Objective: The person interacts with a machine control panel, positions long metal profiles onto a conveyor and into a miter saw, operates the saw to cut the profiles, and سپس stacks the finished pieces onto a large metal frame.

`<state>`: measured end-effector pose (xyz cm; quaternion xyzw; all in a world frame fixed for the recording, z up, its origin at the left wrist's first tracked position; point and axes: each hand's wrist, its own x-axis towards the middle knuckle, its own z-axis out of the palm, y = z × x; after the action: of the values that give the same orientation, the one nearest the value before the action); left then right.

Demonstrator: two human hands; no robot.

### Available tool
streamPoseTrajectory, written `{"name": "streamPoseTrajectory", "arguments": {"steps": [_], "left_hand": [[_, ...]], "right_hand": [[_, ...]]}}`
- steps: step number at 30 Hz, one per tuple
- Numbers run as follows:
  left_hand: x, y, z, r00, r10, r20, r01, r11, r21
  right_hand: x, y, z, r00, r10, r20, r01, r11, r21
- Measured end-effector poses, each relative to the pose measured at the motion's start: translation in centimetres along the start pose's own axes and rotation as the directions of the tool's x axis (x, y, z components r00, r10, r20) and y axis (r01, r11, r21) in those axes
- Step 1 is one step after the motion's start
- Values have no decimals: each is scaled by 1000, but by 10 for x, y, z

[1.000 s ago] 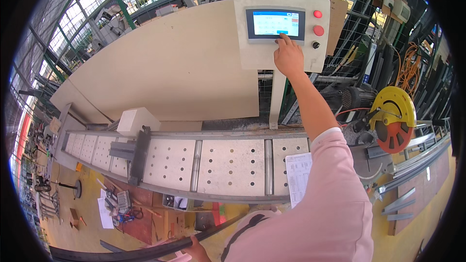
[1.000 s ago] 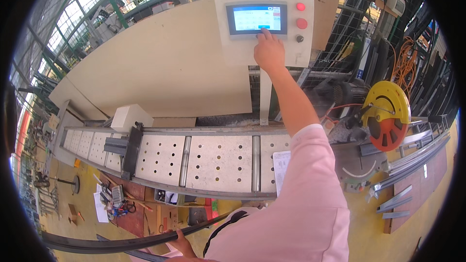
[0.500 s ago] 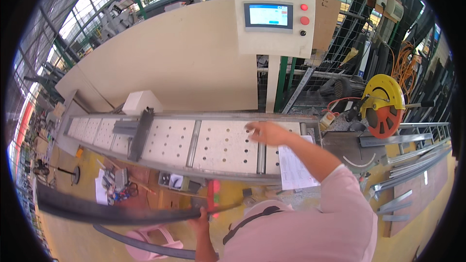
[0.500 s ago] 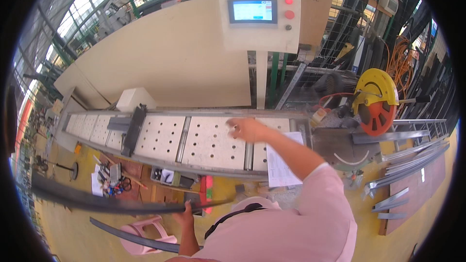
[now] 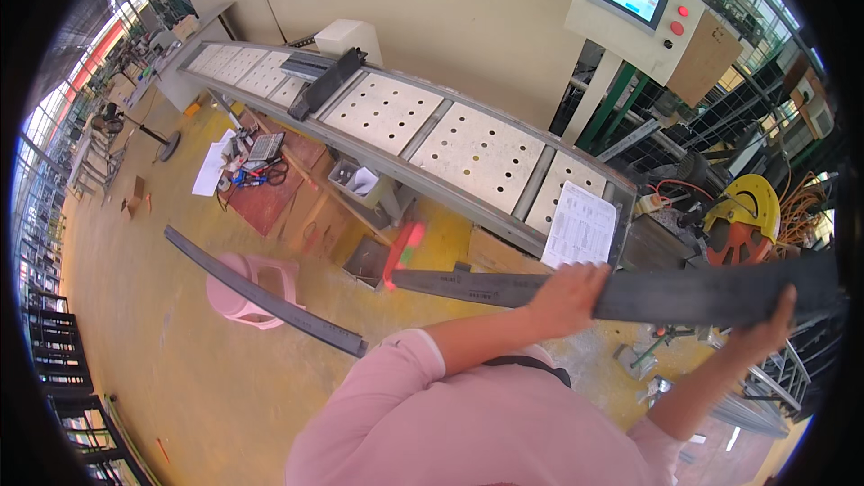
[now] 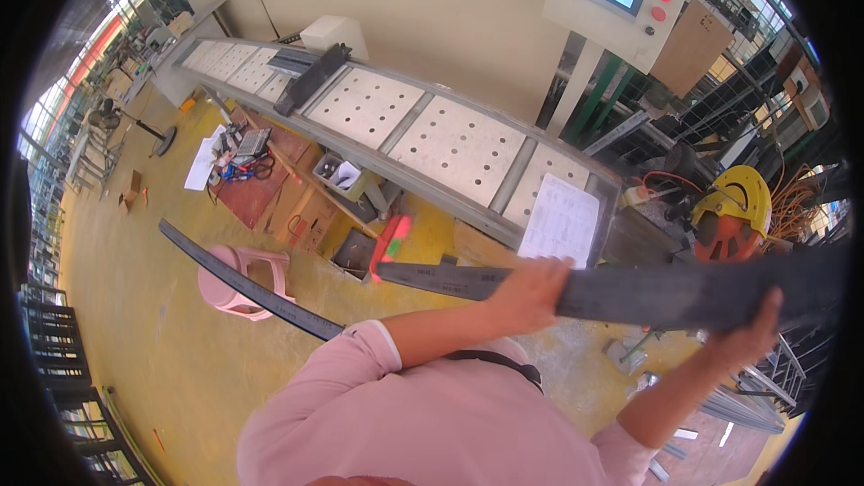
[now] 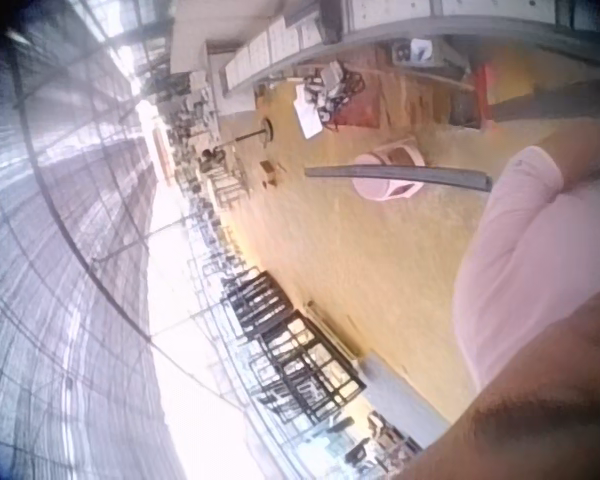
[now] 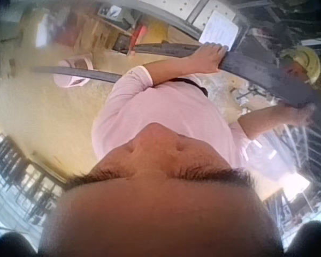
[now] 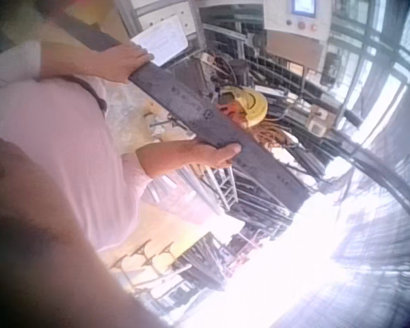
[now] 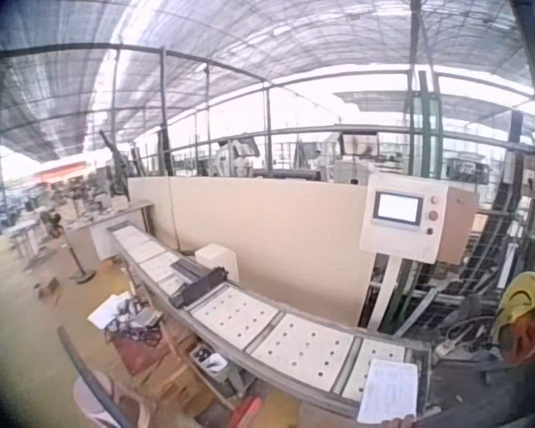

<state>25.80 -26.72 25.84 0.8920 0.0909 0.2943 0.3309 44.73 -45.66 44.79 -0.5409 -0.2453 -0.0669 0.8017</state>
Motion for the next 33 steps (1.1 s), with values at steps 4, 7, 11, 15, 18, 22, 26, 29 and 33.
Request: {"name": "streamPoseTrajectory", "arguments": {"steps": [4, 7, 11, 15, 18, 22, 26, 29, 33], "left_hand": [[8, 76, 13, 971, 167, 171, -194, 968, 158], [18, 100, 22, 926, 239, 293, -318, 912, 260], [40, 80, 42, 882, 246, 403, -365, 897, 251], [72, 5, 73, 863, 34, 503, -279, 863, 420], [103, -72, 111, 834, -29, 550, -329, 776, 539], [93, -150, 117, 893, -272, 358, -100, 655, 749], [103, -137, 174, 912, -410, -2, 247, 545, 802], [89, -131, 241, 595, -735, -325, 802, 571, 178], [110, -64, 386, 142, -811, 568, 685, -334, -648]], "right_hand": [[-10, -37, -107, 944, 18, -330, 12, 996, 88], [-24, -15, -195, 827, 92, -555, -70, 996, 61], [-38, 43, -347, 712, 251, -655, -187, 968, 169], [-48, 119, -446, 734, 472, -489, -361, 880, 308], [-65, 190, -442, 710, 630, -313, -478, 759, 443], [-57, 246, -365, 600, 795, -83, -723, 584, 369], [-31, 304, -350, 436, 898, -63, -776, 410, 479], [3, 336, -337, 401, 916, -26, -786, 358, 505], [42, 373, -344, 371, 929, 19, -834, 324, 446]]}}
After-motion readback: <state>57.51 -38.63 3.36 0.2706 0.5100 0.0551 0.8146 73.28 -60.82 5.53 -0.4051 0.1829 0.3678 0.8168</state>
